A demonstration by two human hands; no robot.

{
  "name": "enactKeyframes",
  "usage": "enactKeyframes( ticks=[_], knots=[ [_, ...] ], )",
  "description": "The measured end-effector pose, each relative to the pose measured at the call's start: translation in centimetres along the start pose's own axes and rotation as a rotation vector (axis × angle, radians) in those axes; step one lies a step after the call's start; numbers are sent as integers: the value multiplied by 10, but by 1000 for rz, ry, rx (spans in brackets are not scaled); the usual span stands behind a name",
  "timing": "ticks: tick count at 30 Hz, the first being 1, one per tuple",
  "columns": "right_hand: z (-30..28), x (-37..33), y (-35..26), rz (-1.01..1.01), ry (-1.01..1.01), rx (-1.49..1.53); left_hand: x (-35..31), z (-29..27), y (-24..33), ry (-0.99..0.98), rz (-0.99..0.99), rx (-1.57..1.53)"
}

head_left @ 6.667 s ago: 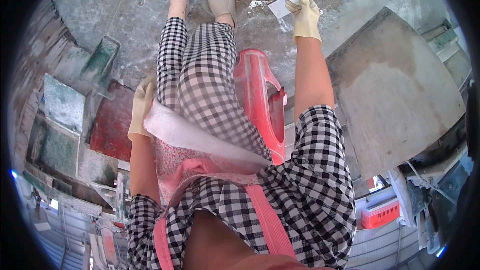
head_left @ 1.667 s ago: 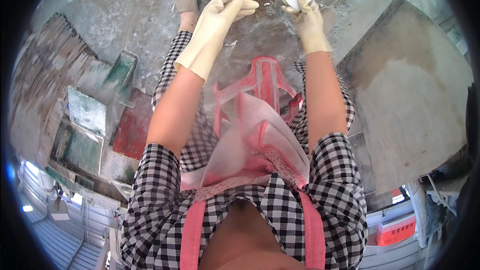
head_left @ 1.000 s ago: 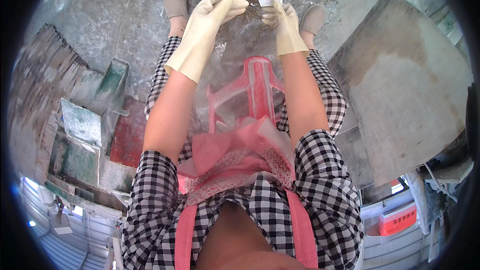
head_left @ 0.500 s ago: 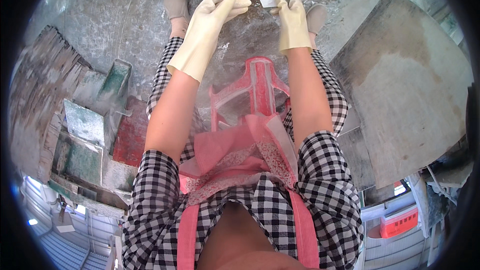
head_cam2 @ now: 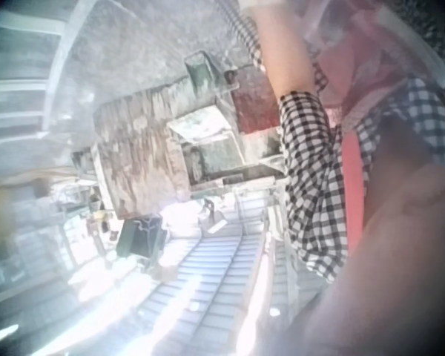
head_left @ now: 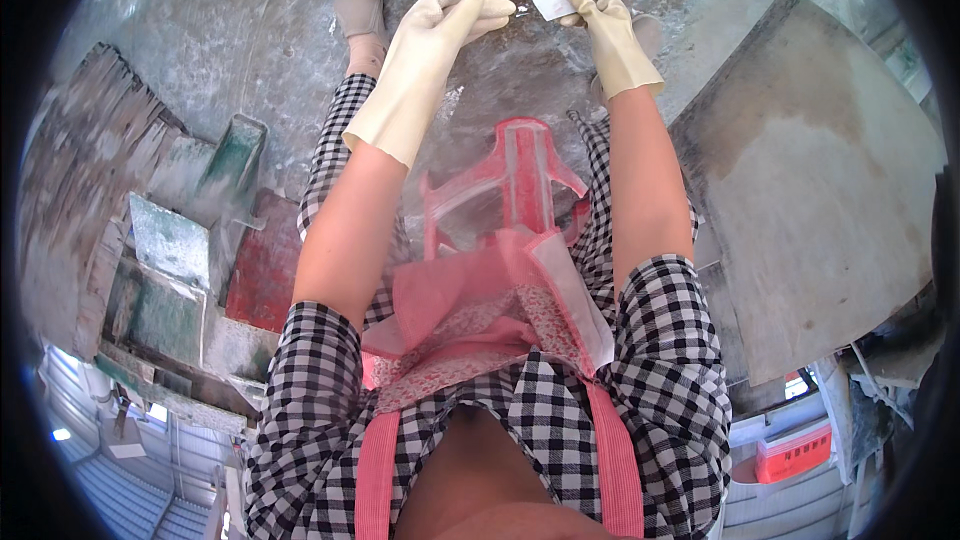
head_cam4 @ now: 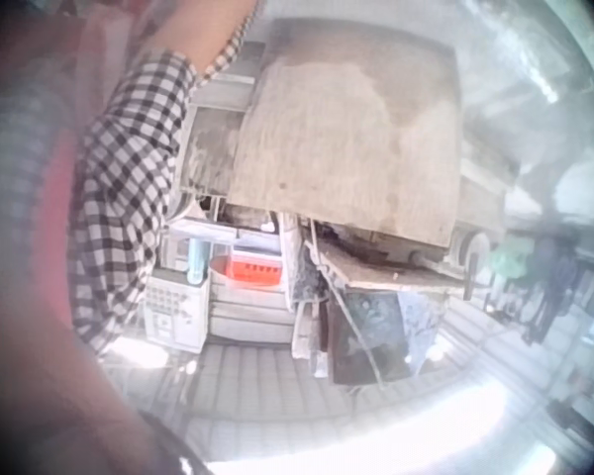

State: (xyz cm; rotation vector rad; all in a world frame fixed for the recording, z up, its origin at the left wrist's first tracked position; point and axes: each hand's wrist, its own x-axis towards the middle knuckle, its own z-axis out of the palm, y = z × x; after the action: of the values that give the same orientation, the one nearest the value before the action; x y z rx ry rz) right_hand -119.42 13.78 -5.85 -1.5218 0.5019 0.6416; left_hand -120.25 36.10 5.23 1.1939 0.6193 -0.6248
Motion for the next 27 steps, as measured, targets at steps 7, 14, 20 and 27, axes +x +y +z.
enactKeyframes(
  ticks=[7,14,20,27],
  knots=[
    [5,-1,-10,64,-8,-35,1,4,2,34,-11,-3],
    [-2,-5,-24,58,-5,-137,-1,10,8,31,-6,9],
    [-1,7,2,-25,195,-202,-2,7,5,17,-19,-1],
    [-4,10,16,-4,126,-89,3,11,2,-2,-18,-3]
  ],
)
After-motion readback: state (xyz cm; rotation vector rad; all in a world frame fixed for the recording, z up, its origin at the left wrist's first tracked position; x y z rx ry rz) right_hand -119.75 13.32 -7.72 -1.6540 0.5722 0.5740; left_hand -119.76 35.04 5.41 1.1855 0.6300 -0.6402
